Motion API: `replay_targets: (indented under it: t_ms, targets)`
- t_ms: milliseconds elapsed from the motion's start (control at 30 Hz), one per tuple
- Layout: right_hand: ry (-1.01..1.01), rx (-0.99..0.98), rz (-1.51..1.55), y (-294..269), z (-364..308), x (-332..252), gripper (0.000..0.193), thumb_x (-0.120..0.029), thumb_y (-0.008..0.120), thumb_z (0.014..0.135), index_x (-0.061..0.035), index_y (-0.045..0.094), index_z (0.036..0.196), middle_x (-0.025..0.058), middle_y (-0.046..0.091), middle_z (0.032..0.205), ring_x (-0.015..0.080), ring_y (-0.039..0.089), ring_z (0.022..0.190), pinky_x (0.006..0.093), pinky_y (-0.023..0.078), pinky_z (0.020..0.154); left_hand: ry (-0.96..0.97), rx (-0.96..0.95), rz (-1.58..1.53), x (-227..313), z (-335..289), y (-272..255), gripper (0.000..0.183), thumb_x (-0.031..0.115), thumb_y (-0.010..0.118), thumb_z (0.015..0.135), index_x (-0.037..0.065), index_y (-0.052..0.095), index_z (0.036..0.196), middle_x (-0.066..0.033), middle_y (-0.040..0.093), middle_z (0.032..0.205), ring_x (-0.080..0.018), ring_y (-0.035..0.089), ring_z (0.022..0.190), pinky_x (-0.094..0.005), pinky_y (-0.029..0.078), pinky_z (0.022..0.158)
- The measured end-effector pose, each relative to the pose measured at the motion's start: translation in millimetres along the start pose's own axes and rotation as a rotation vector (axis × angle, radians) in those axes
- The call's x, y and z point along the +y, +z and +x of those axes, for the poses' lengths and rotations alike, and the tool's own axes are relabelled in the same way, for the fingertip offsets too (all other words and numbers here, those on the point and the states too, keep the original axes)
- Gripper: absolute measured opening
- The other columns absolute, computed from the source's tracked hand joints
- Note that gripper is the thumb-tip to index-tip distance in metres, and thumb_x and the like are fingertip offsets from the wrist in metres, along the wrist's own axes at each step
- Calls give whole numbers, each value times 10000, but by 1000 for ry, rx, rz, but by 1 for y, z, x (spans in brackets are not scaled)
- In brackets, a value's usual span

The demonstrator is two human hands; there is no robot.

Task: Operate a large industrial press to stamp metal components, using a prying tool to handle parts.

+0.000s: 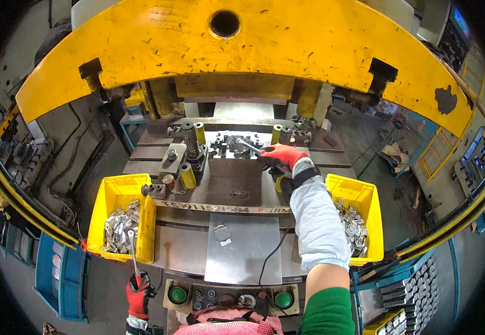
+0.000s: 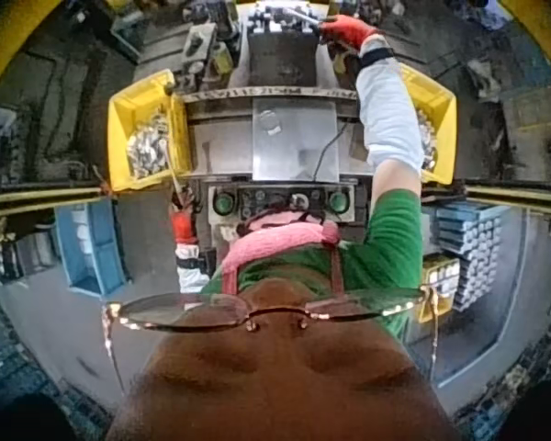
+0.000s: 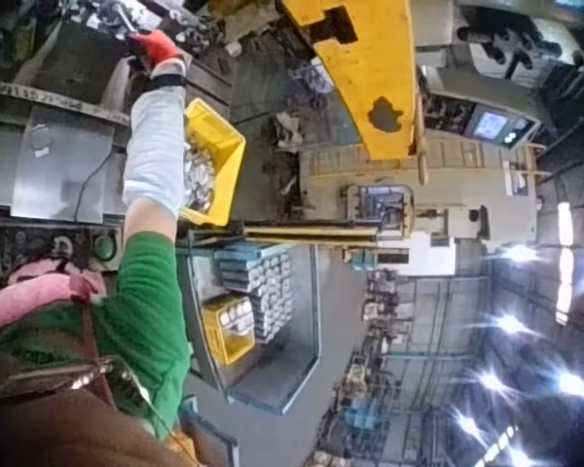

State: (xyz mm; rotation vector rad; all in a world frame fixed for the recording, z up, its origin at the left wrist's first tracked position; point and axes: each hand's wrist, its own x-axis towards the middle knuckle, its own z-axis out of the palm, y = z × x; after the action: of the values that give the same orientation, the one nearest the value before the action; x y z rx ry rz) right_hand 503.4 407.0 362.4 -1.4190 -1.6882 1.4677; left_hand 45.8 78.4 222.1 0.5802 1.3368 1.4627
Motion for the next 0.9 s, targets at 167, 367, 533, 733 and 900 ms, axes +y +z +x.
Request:
replay_targets:
  t_ms: [167, 367, 533, 733, 900]
  targets:
    - [-99, 188, 52, 35, 14, 27, 242, -245, 576, 759, -53, 543, 901, 2, 551, 731, 73, 489, 576, 210, 400, 535, 113, 61, 121, -13, -1, -10, 254, 19, 526, 752, 55, 472, 997, -40, 535, 721, -135, 503, 502, -230, 399, 413]
    - [-327, 646, -63, 101, 5, 45, 383, -279, 561, 760, -31, 492, 1042, 82, 583, 788, 186, 540, 715, 291, 410, 668, 79, -25, 72, -10, 3, 5, 268, -6, 548, 732, 48, 472, 984, -37, 535, 736, -130, 508, 522, -231, 400, 416]
    - [-451, 389, -140, 99, -37, 25, 478, -232, 555, 774, -50, 400, 1189, 55, 556, 793, 104, 484, 722, 249, 401, 660, 91, -17, 80, 7, 1, 1, 313, -34, 548, 727, 41, 452, 1015, -49, 532, 814, -141, 527, 607, -246, 432, 478]
    - [-286, -200, -217, 141, -126, -1, 547, -145, 579, 736, -77, 360, 1232, 26, 548, 733, 86, 476, 633, 231, 414, 607, 158, -159, -23, 3, 48, 35, 390, -72, 534, 703, 36, 460, 1070, -74, 518, 987, -131, 522, 794, -240, 442, 673]
    - [-253, -254, -195, 191, -154, 15, 516, -129, 588, 731, -52, 390, 1201, 76, 563, 772, 124, 507, 689, 259, 417, 665, 454, -302, 220, 12, 60, 83, 215, 12, 484, 784, 15, 475, 999, -104, 546, 904, -170, 555, 709, -274, 463, 644]
